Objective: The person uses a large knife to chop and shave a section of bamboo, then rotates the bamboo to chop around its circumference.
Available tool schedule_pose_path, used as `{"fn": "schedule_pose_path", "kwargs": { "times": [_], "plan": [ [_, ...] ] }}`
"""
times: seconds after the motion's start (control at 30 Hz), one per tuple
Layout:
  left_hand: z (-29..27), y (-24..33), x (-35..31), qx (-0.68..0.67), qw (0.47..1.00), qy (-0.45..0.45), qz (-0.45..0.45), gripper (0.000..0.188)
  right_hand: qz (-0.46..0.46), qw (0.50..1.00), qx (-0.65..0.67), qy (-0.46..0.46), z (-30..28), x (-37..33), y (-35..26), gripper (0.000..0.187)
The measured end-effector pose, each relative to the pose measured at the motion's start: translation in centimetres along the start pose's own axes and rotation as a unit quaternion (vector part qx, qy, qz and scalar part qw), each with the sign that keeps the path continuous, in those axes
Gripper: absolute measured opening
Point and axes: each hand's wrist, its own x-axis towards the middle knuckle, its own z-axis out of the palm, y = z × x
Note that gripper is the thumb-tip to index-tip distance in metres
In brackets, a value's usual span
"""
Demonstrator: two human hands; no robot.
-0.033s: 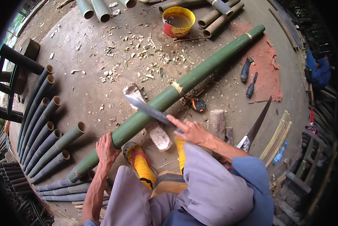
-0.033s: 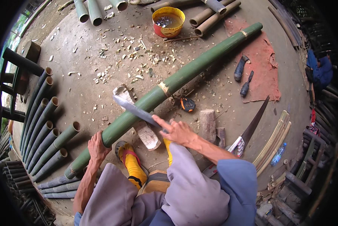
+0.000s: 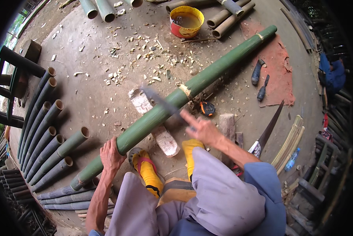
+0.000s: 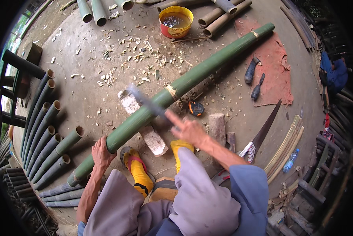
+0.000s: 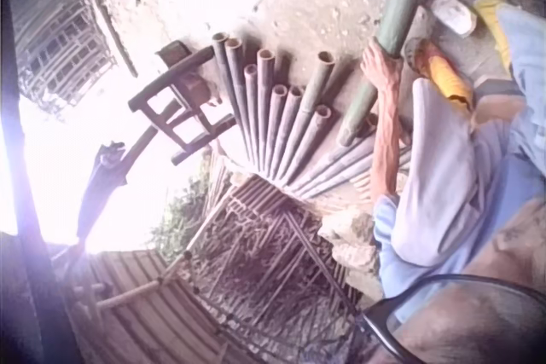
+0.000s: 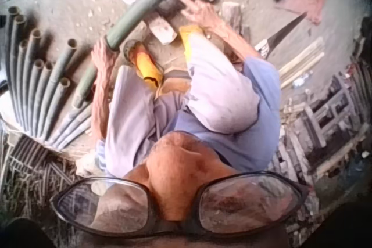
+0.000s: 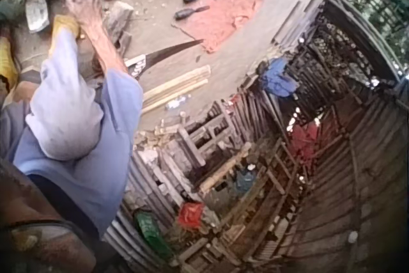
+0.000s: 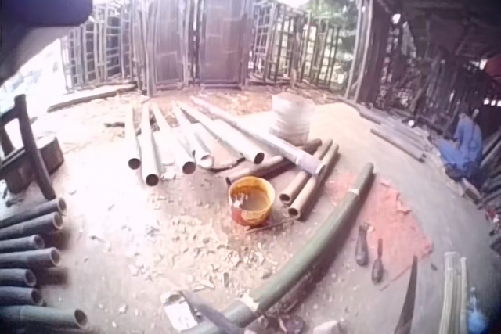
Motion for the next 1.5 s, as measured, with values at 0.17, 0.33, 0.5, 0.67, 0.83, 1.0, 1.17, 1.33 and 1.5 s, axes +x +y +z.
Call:
{"fn": "schedule_pose_path", "kwargs": {
  "times": [0.17, 0.33, 0.5, 0.67, 0.83, 1.0, 1.17, 1.33, 1.5],
  "plan": [
    [-0.2, 0.7, -0.6, 0.017, 1.000, 0.018, -0.009, 0.068, 0.107, 0.978, 0.168, 0.065, -4.0, 0.2, 1.5, 0.072],
    [0.5, 1.0, -0.6, 0.019, 0.997, 0.070, 0.014, 0.065, 0.299, 0.919, 0.242, 0.083, -5.9, 1.6, 3.5, 0.069],
    [0.8, 0.8, -1.3, 0.033, 0.997, 0.067, -0.003, 0.064, 0.015, 0.982, 0.187, -0.017, -3.1, -1.2, -1.0, 0.076],
    [0.4, 0.9, -0.5, 0.023, 0.999, 0.042, -0.008, 0.065, 0.272, 0.929, 0.215, 0.130, -7.0, 2.8, 4.6, 0.071],
    [-1.1, -0.2, 1.6, -0.112, 0.989, -0.099, -0.013, 0.063, -0.028, 0.999, 0.009, 0.031, -0.7, -1.3, 0.7, 0.071],
    [-2.9, 0.7, 2.0, -0.127, 0.981, -0.139, -0.052, 0.066, 0.157, 0.933, 0.288, 0.145, 0.7, 1.2, -0.8, 0.073],
    [-3.0, 0.5, 2.2, -0.145, 0.969, -0.184, -0.076, 0.066, 0.140, 0.984, 0.093, 0.058, -0.5, 0.3, 2.2, 0.070],
    [-2.4, 0.7, 2.9, -0.146, 0.971, -0.182, -0.053, 0.068, 0.121, 0.981, 0.142, 0.062, -2.5, 0.5, 1.8, 0.070],
    [-3.1, 1.0, 1.9, -0.125, 0.978, -0.152, -0.074, 0.069, 0.255, 0.944, 0.201, 0.061, -6.4, 2.4, 4.1, 0.072]
  ]
}}
